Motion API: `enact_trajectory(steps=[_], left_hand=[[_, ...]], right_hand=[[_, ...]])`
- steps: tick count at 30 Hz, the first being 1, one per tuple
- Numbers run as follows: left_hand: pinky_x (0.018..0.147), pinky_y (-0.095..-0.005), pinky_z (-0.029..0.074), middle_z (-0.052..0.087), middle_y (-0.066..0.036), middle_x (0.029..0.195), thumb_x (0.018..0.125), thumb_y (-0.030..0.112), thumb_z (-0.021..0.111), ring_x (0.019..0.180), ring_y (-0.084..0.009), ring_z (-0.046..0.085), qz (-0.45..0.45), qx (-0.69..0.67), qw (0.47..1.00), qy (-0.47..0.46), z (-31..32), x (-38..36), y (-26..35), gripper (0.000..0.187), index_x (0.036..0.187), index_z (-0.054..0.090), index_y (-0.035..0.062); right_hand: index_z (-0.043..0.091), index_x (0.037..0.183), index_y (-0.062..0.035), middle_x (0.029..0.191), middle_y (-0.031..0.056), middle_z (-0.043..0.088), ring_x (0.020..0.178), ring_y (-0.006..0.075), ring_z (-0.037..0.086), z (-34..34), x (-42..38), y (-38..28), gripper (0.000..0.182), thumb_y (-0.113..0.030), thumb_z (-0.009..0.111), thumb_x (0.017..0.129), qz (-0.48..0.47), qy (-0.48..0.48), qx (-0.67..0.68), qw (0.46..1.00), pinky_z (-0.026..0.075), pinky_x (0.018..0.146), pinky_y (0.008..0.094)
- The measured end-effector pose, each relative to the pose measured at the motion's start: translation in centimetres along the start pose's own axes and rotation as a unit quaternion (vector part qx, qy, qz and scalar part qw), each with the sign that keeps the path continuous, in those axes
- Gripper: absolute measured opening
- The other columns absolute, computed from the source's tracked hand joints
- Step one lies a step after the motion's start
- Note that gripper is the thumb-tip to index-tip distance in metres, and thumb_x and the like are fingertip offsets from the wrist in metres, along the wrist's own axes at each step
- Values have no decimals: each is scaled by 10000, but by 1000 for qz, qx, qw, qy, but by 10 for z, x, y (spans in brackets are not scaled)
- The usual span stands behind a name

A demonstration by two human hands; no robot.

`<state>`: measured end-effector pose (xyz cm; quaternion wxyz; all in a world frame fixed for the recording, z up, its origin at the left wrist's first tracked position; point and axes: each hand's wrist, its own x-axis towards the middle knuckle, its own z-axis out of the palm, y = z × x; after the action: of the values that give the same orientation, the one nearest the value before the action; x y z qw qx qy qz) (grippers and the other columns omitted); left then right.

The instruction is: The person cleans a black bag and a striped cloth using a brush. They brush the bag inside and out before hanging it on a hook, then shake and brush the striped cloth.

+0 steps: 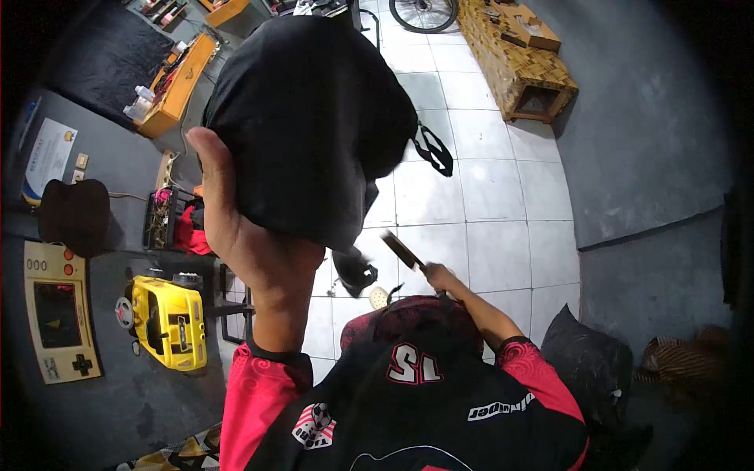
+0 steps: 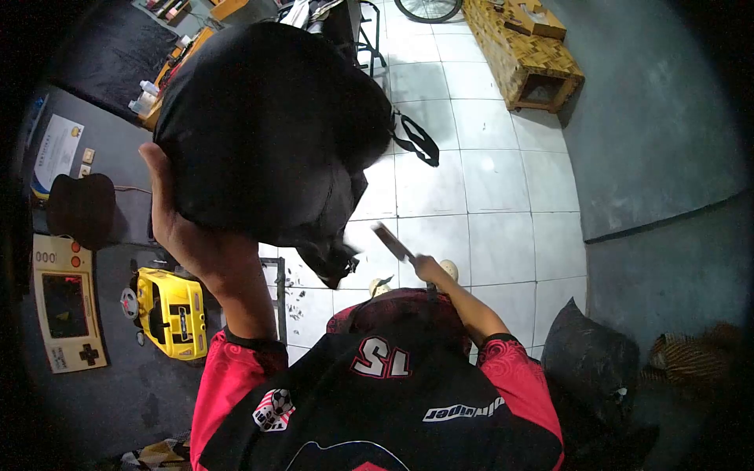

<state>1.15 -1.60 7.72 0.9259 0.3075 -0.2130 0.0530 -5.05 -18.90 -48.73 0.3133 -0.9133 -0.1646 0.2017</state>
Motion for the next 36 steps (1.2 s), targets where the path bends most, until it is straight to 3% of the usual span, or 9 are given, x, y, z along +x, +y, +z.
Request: enact_trajectory(steps=[5, 11, 12, 14, 17, 20, 26, 30, 36], left_hand=[[834, -336, 519, 581, -223, 1078, 921, 323, 471, 965, -271, 612, 23, 97, 993, 61, -12, 2, 1, 486, 1146, 487, -108], [938, -319, 448, 581, -179, 1101, 942, 284, 434, 1052, -231, 566, 22, 347, 937, 15, -14, -16, -16, 466, 1217, 442, -92], [937, -320, 449, 578, -175, 1111, 943, 276, 435, 1048, -222, 566, 17, 314, 949, 6, -14, -19, -18, 458, 1223, 442, -86], [935, -321, 451, 573, -167, 1129, 944, 262, 438, 1041, -205, 566, 6, 245, 969, -12, -12, -26, -21, 443, 1236, 442, -72], [905, -326, 475, 563, -173, 1148, 936, 278, 451, 1037, -213, 571, -87, 7, 996, -23, 7, -26, -9, 431, 1197, 488, -63], [908, -310, 483, 501, -211, 1222, 946, 173, 407, 1062, -231, 561, -82, -35, 991, -96, 10, -23, 2, 373, 1231, 444, -64], [924, -308, 467, 486, -220, 1236, 945, 150, 399, 1068, -225, 558, 31, 80, 995, -48, -10, -26, 18, 364, 1235, 439, -66], [941, -319, 445, 514, -209, 1211, 946, 208, 424, 1053, -217, 566, 33, 175, 984, 28, -21, -25, 16, 386, 1224, 468, -56], [919, -361, 444, 557, -175, 1156, 947, 316, 419, 1071, -241, 551, -100, 130, 986, 14, -16, -31, -3, 441, 1178, 505, -50]], right_hand=[[536, 986, -11, 877, 207, 593, 814, 359, 586, -77, -28, -69, 268, -189, 351, 908, 109, 59, 101, 987, 468, 699, 453], [503, 1070, -16, 781, 105, 551, 663, 169, 519, -197, -31, -205, 207, -111, 500, 886, -135, 239, 392, 878, 447, 641, 300], [482, 1115, -16, 829, 143, 572, 701, 220, 573, -221, -37, -232, 236, -79, 471, 888, -64, 193, 372, 906, 466, 668, 310], [470, 1131, -27, 912, 190, 595, 803, 305, 610, -211, -16, -231, 246, -76, 445, 891, -230, 311, 256, 886, 478, 681, 357], [457, 1154, -32, 977, 238, 590, 888, 384, 590, -199, 0, -219, 271, -102, 433, 894, -126, 216, 281, 927, 480, 685, 403], [450, 1182, -39, 979, 252, 590, 904, 389, 587, -146, 18, -162, 322, -167, 457, 886, -189, 197, 34, 961, 477, 705, 440], [564, 983, -17, 895, 250, 596, 819, 409, 582, -66, -31, -79, 320, -240, 348, 902, 69, -84, 5, 994, 464, 739, 476], [525, 948, -3, 699, 242, 547, 717, 428, 554, -66, -32, -83, 277, -245, 391, 934, 23, 118, 152, 981, 440, 642, 469], [420, 1067, -13, 851, 202, 585, 731, 339, 602, -174, -27, -190, 215, -176, 413, 928, -139, 178, 218, 949, 465, 649, 363]])
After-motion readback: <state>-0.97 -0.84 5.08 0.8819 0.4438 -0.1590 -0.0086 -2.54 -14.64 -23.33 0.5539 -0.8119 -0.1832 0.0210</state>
